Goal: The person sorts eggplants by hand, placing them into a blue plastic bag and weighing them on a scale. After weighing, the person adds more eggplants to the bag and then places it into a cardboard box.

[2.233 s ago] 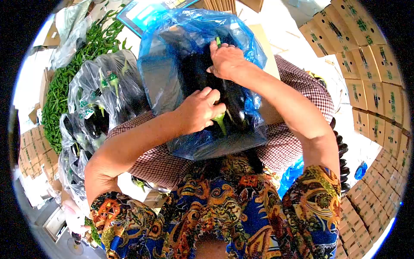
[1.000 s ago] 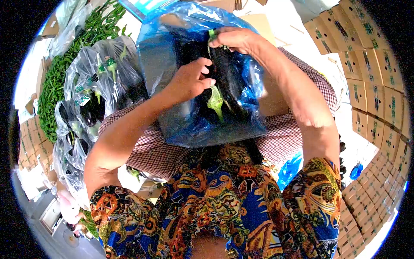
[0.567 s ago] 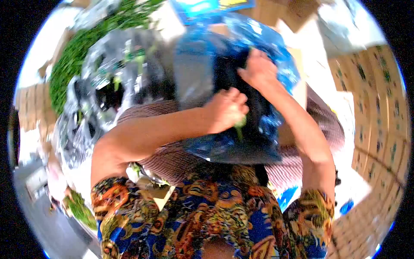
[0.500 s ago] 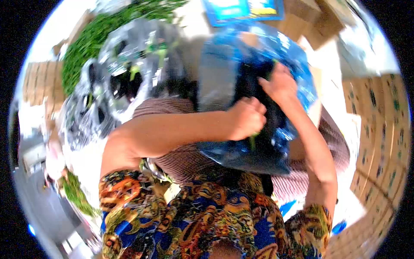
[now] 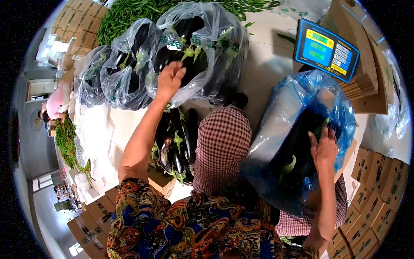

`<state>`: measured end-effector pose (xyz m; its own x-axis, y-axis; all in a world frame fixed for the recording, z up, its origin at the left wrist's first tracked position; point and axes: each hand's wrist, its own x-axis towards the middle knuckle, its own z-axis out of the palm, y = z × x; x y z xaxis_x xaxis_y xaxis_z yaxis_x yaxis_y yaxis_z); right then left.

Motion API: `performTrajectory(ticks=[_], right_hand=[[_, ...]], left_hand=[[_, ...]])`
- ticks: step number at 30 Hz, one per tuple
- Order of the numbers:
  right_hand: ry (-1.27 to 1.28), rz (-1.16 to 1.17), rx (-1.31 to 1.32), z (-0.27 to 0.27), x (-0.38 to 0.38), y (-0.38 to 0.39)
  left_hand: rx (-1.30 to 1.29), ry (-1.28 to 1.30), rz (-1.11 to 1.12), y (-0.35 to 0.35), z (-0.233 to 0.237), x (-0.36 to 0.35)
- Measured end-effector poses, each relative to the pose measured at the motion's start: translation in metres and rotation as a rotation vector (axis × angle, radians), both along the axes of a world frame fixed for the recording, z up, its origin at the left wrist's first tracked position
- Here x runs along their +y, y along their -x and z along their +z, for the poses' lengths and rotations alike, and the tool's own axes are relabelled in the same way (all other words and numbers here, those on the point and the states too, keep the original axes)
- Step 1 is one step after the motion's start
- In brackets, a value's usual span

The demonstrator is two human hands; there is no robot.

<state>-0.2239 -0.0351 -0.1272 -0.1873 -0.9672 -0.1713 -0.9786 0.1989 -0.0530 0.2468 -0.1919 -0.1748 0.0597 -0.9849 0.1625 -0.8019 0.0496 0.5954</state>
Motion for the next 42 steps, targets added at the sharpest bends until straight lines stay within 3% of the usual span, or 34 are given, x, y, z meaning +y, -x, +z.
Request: performTrajectory(ticks=[1, 4, 5, 6, 8, 11, 17, 20, 21, 22, 23, 24, 26, 28, 30, 32, 34, 35, 38, 42], right_hand=[[-0.004, 0.062, 0.007, 0.012, -0.005, -0.007], [0.2, 0.149, -0.236, 0.048, -0.029, -0.044], [0.268, 0.248, -0.322, 0.058, -0.042, -0.06], [0.164, 0.156, -0.485, 0.062, -0.055, -0.075], [0.069, 0.157, -0.643, 0.058, -0.084, -0.103], [-0.07, 0.2, -0.75, 0.035, -0.128, -0.154], [-0.042, 0.358, -0.757, -0.032, -0.178, -0.238], [-0.224, 0.249, -0.761, -0.051, -0.19, -0.262], [0.005, 0.261, -0.884, -0.078, -0.189, -0.262], [-0.094, 0.152, -1.06, -0.082, -0.191, -0.254], [-0.203, 0.031, -1.234, -0.081, -0.193, -0.247], [-0.304, -0.088, -1.403, -0.083, -0.192, -0.239], [-0.311, -0.141, -1.425, -0.078, -0.187, -0.231], [-0.357, -0.194, -1.421, -0.08, -0.185, -0.227], [-0.394, -0.3, -1.575, -0.075, -0.181, -0.235], [-0.405, -0.302, -1.676, -0.071, -0.18, -0.235], [-0.403, -0.218, -1.719, -0.069, -0.179, -0.23], [-0.4, -0.247, -1.687, -0.071, -0.179, -0.229], [-0.414, -0.331, -1.619, -0.081, -0.178, -0.229], [-0.469, -0.353, -1.623, -0.078, -0.18, -0.232]], left_hand=[[0.041, -0.159, 0.048, -0.018, -0.018, 0.004], [0.097, -0.148, 0.035, -0.049, -0.104, 0.019], [0.231, -0.232, 0.042, -0.025, -0.072, 0.024], [0.213, -0.183, -0.046, -0.023, -0.088, 0.022], [-0.108, -0.197, -0.105, 0.016, -0.03, 0.026], [-0.3, -0.342, -0.103, 0.046, 0.002, 0.037], [-0.35, -0.116, -0.139, 0.062, -0.005, 0.063], [-0.238, -0.012, -0.265, 0.075, -0.019, 0.06], [-0.208, -0.043, -0.293, 0.082, -0.018, 0.06], [-0.178, -0.071, -0.32, 0.087, -0.008, 0.057], [-0.133, -0.258, -0.321, 0.082, 0.009, 0.052], [-0.057, -0.146, -0.27, 0.071, 0.008, 0.047], [0.09, 0.065, -0.171, 0.038, 0.002, 0.029], [0.006, 0.27, -0.052, 0.007, -0.017, -0.002], [0.196, -0.299, 0.087, -0.026, -0.056, -0.024], [0.343, -0.872, 0.169, -0.028, -0.065, -0.03], [0.161, -0.869, -0.004, -0.031, -0.079, -0.033], [0.328, -0.985, 0.128, -0.034, -0.086, -0.025], [0.587, -1.126, 0.249, -0.032, -0.077, -0.029], [0.598, -1.09, 0.25, -0.043, -0.083, -0.035]])
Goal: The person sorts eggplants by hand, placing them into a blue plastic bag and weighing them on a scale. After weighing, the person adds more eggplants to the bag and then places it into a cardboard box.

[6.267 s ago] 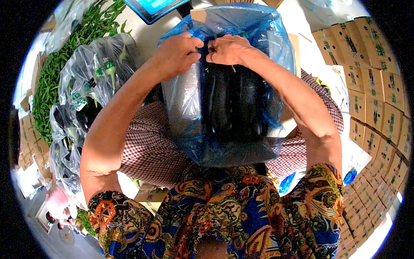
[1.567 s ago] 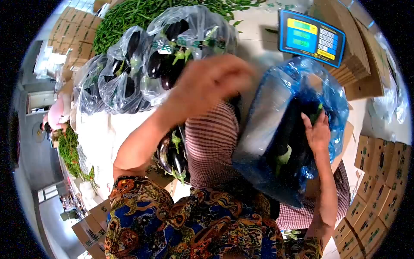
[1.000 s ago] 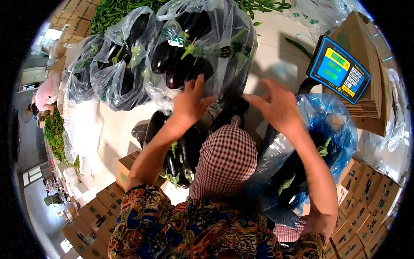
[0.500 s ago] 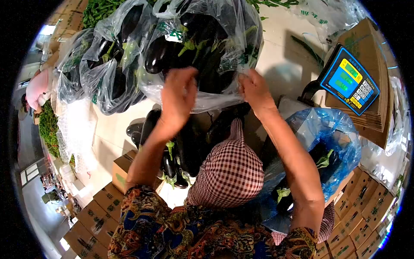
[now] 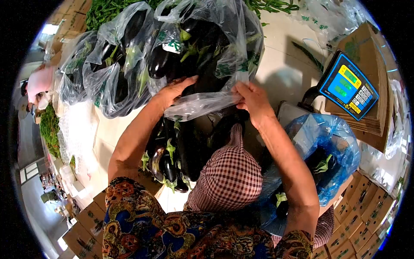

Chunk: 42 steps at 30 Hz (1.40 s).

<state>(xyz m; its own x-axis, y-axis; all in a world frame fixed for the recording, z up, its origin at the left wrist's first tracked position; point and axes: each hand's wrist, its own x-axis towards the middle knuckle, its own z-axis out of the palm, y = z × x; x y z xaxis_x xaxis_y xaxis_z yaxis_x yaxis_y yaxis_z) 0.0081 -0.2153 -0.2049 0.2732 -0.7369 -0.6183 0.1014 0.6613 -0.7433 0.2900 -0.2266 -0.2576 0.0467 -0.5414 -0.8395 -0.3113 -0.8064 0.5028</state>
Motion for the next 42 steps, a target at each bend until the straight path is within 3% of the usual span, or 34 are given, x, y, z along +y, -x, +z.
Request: performTrajectory(ticks=[3, 7, 11, 12, 14, 16, 18, 20, 24, 27, 29, 30, 32, 36, 37, 40, 42], right_hand=[[0.029, 0.045, 0.017, -0.003, 0.001, 0.006], [0.009, 0.005, 0.076, 0.003, 0.006, 0.003], [0.136, 0.107, 0.118, 0.005, 0.009, 0.004], [0.199, 0.161, 0.135, 0.0, 0.008, 0.006], [0.24, 0.192, 0.141, -0.005, 0.008, 0.007], [0.197, 0.164, 0.114, -0.007, 0.011, 0.003], [0.321, 0.142, 0.122, -0.004, 0.014, 0.0], [0.432, 0.143, 0.194, 0.001, 0.015, 0.001], [0.633, 0.147, 0.397, 0.028, 0.023, 0.015], [0.745, 0.158, 0.418, 0.053, 0.029, 0.04], [0.769, 0.135, 0.374, 0.08, 0.036, 0.065], [0.81, 0.136, 0.488, 0.104, 0.043, 0.08], [0.795, 0.05, 0.477, 0.114, 0.062, 0.13], [0.51, -0.043, 0.39, 0.155, 0.123, 0.221], [0.516, 0.058, 0.454, 0.155, 0.141, 0.244], [0.375, 0.117, 0.791, 0.14, 0.195, 0.277], [0.546, 0.042, 1.077, 0.115, 0.227, 0.289]], left_hand=[[-0.075, 0.027, 0.039, 0.007, 0.022, -0.003], [-0.317, 0.305, 0.043, 0.021, 0.031, 0.007], [-0.504, 0.64, -0.111, 0.017, 0.077, 0.009], [-0.674, 0.699, -0.287, 0.005, 0.084, 0.009], [-0.669, 0.703, -0.33, -0.002, 0.133, 0.013], [-0.12, 0.519, 0.072, -0.016, 0.171, 0.018], [0.393, 0.32, 0.375, -0.046, 0.168, 0.023], [0.697, 0.248, 0.393, -0.052, 0.175, 0.036], [0.91, 0.312, 0.348, -0.03, 0.173, 0.05], [0.838, 0.381, 0.384, 0.001, 0.179, 0.06], [0.781, 0.426, 0.283, 0.013, 0.187, 0.063], [0.718, 0.433, 0.266, 0.029, 0.197, 0.067], [0.664, 0.479, 0.371, 0.087, 0.227, 0.082], [0.778, 0.638, -0.096, 0.166, 0.256, 0.102], [0.773, 0.655, -0.201, 0.187, 0.266, 0.105], [0.731, 0.489, -0.176, 0.229, 0.284, 0.13], [0.79, 0.374, -0.284, 0.242, 0.284, 0.14]])
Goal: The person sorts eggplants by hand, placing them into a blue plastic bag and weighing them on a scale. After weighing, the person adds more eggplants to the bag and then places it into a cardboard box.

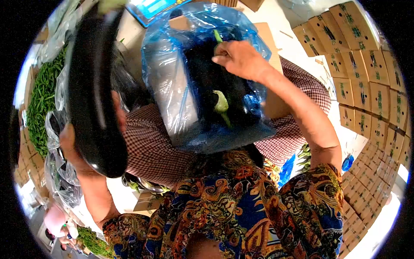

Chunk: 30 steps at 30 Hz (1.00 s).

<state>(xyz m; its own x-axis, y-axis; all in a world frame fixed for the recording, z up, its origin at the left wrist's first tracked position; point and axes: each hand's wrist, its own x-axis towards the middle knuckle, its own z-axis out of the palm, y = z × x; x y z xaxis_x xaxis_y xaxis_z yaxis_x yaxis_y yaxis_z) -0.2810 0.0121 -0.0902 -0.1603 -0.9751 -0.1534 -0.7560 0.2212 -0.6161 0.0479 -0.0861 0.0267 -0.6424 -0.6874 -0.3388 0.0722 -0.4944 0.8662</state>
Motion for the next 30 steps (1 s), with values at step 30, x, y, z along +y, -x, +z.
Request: performTrajectory(ticks=[30], right_hand=[[0.101, -0.581, -1.08, -0.024, -0.032, -0.006]], left_hand=[[-0.121, -0.495, -0.134, 0.061, -0.116, 0.033]])
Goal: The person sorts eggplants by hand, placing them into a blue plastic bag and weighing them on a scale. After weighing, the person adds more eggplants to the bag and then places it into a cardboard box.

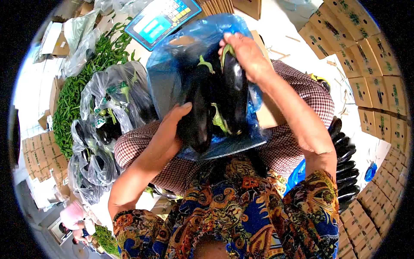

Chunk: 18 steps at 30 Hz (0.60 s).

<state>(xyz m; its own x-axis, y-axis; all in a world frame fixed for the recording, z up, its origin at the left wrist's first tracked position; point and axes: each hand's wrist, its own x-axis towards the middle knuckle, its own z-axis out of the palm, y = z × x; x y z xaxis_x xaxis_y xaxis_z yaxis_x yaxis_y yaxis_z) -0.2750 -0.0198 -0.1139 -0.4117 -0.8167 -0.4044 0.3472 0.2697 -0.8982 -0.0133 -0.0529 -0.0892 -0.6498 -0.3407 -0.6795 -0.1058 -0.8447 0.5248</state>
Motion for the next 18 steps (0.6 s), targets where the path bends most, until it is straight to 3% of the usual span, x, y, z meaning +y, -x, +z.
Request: performTrajectory(ticks=[1, 4, 7, 10, 12, 14, 18], right_hand=[[-0.014, -0.046, -0.01, 0.022, -0.002, -0.006], [-0.097, 0.13, -0.258, 0.036, -0.015, 0.009], [-0.154, 0.386, -0.32, 0.04, -0.021, 0.019], [-0.214, 0.521, -0.345, 0.055, -0.016, 0.01], [-0.246, 0.462, -0.369, 0.046, -0.007, 0.007], [-0.224, 0.414, -0.355, 0.044, 0.004, -0.004], [-0.268, 0.381, -0.487, 0.039, 0.033, -0.011]], left_hand=[[0.015, 0.014, 0.004, 0.004, -0.009, 0.001], [-0.057, 0.017, 0.034, 0.019, -0.015, 0.003], [-0.128, 0.049, 0.084, 0.041, -0.007, 0.016], [-0.132, 0.324, -0.084, 0.051, -0.035, 0.019], [-0.014, 0.749, -0.202, 0.05, -0.069, 0.029], [-0.263, 0.952, -0.339, 0.045, -0.076, 0.036], [-0.17, 1.549, -0.31, 0.056, -0.066, 0.022]])
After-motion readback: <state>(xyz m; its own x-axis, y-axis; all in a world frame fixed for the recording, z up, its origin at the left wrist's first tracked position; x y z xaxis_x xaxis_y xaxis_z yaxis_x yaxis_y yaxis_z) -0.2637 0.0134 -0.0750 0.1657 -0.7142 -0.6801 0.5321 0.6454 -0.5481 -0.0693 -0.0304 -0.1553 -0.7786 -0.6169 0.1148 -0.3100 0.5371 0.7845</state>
